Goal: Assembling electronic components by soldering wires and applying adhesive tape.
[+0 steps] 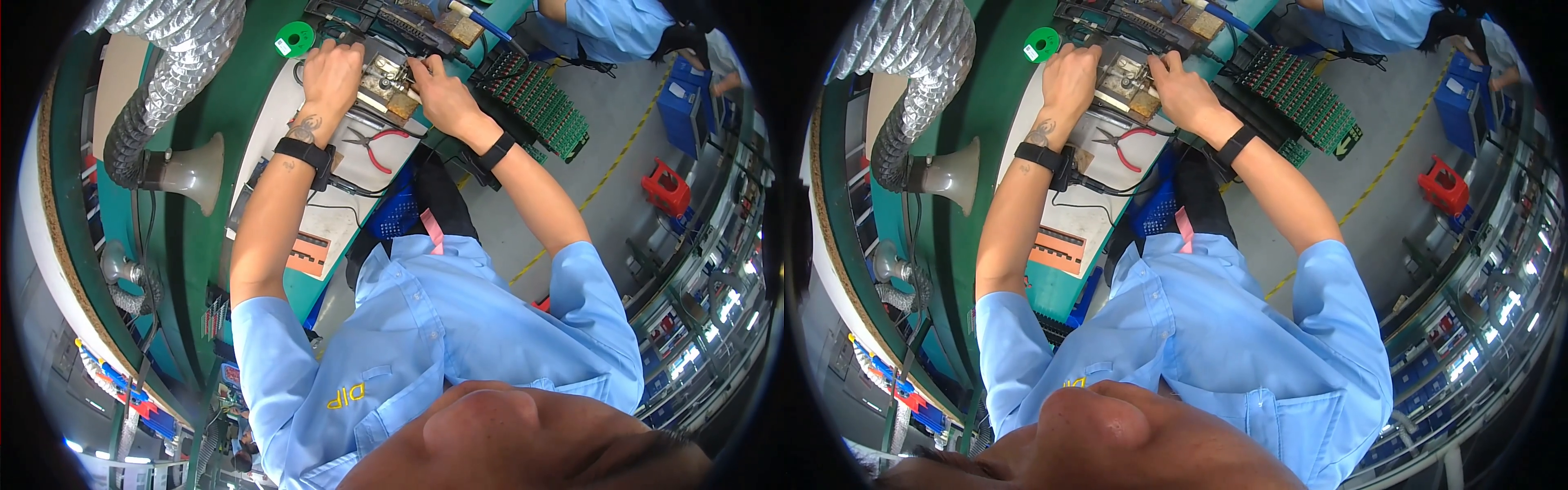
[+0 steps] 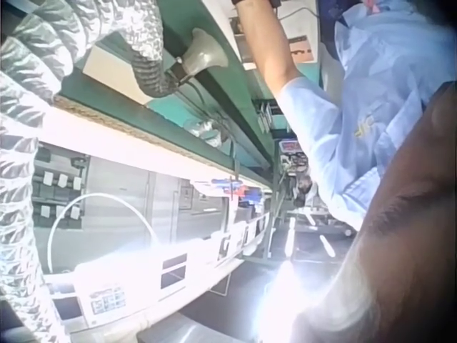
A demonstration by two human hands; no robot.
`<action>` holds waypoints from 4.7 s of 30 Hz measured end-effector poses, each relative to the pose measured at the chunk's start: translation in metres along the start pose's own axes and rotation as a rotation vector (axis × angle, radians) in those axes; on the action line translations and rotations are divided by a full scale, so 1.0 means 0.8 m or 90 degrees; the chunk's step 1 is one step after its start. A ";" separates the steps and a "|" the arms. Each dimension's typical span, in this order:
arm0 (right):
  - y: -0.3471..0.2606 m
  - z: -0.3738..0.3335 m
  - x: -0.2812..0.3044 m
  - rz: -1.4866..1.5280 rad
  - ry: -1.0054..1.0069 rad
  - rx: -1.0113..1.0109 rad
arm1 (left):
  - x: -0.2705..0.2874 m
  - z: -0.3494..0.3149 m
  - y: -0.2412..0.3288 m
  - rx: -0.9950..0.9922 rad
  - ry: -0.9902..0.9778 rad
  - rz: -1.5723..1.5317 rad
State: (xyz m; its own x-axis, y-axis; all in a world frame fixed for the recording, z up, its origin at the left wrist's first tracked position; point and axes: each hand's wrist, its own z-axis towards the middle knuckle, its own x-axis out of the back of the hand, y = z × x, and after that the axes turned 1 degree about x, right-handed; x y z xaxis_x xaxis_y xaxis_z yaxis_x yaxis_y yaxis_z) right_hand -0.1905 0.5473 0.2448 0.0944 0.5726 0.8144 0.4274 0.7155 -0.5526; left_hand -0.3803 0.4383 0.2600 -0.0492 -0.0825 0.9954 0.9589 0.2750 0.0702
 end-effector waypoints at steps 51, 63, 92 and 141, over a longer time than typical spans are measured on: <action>0.000 -0.001 0.002 0.033 0.005 -0.005 | -0.008 0.017 0.001 -0.042 -0.002 -0.015; 0.007 -0.002 -0.004 0.026 0.042 0.021 | 0.000 0.009 -0.009 0.003 -0.019 0.011; 0.019 -0.017 0.001 0.150 0.060 -0.145 | -0.010 0.002 -0.019 -0.030 -0.039 -0.025; 0.018 -0.013 -0.011 -0.027 0.062 -0.096 | -0.004 0.003 -0.017 0.015 -0.109 -0.059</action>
State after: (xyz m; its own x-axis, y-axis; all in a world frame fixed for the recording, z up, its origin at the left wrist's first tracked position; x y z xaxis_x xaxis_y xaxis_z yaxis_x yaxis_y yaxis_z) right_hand -0.1755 0.5483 0.2311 0.1569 0.4966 0.8537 0.5616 0.6661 -0.4907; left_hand -0.3938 0.4369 0.2557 -0.1859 0.0549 0.9810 0.9411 0.2969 0.1617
